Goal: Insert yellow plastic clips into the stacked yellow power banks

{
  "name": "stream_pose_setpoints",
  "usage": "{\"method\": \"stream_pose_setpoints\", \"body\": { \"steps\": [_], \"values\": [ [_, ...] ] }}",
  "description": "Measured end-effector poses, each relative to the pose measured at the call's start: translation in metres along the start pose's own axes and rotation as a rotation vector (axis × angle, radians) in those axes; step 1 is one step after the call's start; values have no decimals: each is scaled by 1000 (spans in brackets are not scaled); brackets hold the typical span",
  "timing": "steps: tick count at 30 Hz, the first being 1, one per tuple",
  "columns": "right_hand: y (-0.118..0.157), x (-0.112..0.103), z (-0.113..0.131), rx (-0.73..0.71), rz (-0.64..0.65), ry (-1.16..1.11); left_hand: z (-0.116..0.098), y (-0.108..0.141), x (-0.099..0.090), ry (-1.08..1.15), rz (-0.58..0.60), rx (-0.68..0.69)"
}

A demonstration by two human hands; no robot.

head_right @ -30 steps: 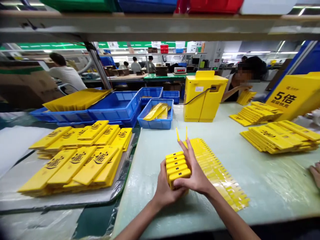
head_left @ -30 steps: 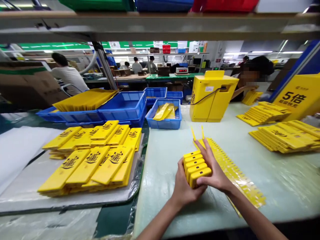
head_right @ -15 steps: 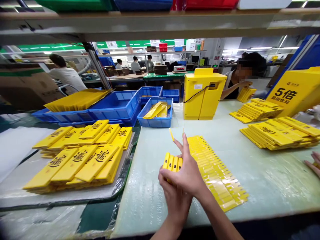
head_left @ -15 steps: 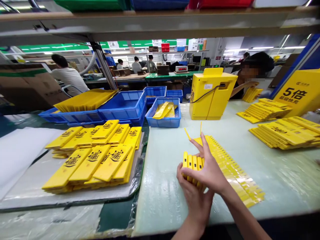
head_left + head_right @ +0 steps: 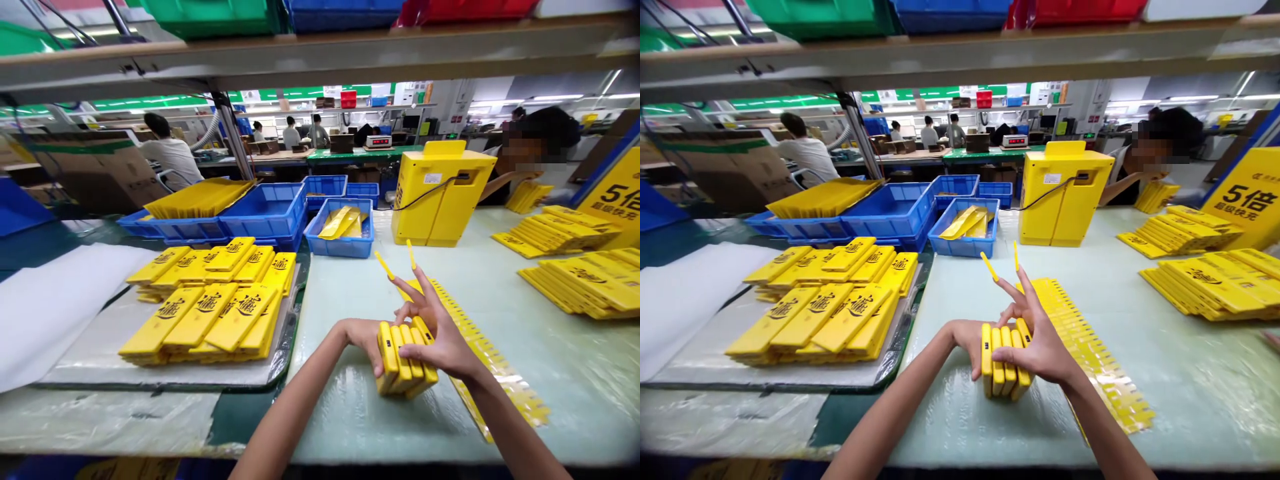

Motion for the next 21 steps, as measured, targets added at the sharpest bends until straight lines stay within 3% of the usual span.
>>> {"method": "stream_pose_setpoints", "body": {
  "steps": [3,6,8,11,14,19,21],
  "values": [
    [5,-7,4,-59,-134,56,14,10,13,36,-42,22],
    [16,-12,8,-70,-240,176,29,29,24,56,-433,137],
    [21,-10,12,-64,-266,280,32,36,35,45,-558,235],
    [22,-3,23,-75,-286,380,25,33,51,35,-439,378],
    [15,4,33,-49,-189,354,16,29,56,-16,-366,456],
    [-1,2,30,26,-77,-8,27,31,54,-149,-473,425],
    [-4,0,26,33,-185,-124,37,33,55,-161,-553,417]
  ]
}}
Point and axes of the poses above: each hand's wrist, its own y-axis away from the middle knuckle, its own x-axis out of the palm, z = x × y, the point moved 3 cm from there along -y, towards the middle knuckle, and after that the axes turned 15 degrees about x, right-handed, at the moved point
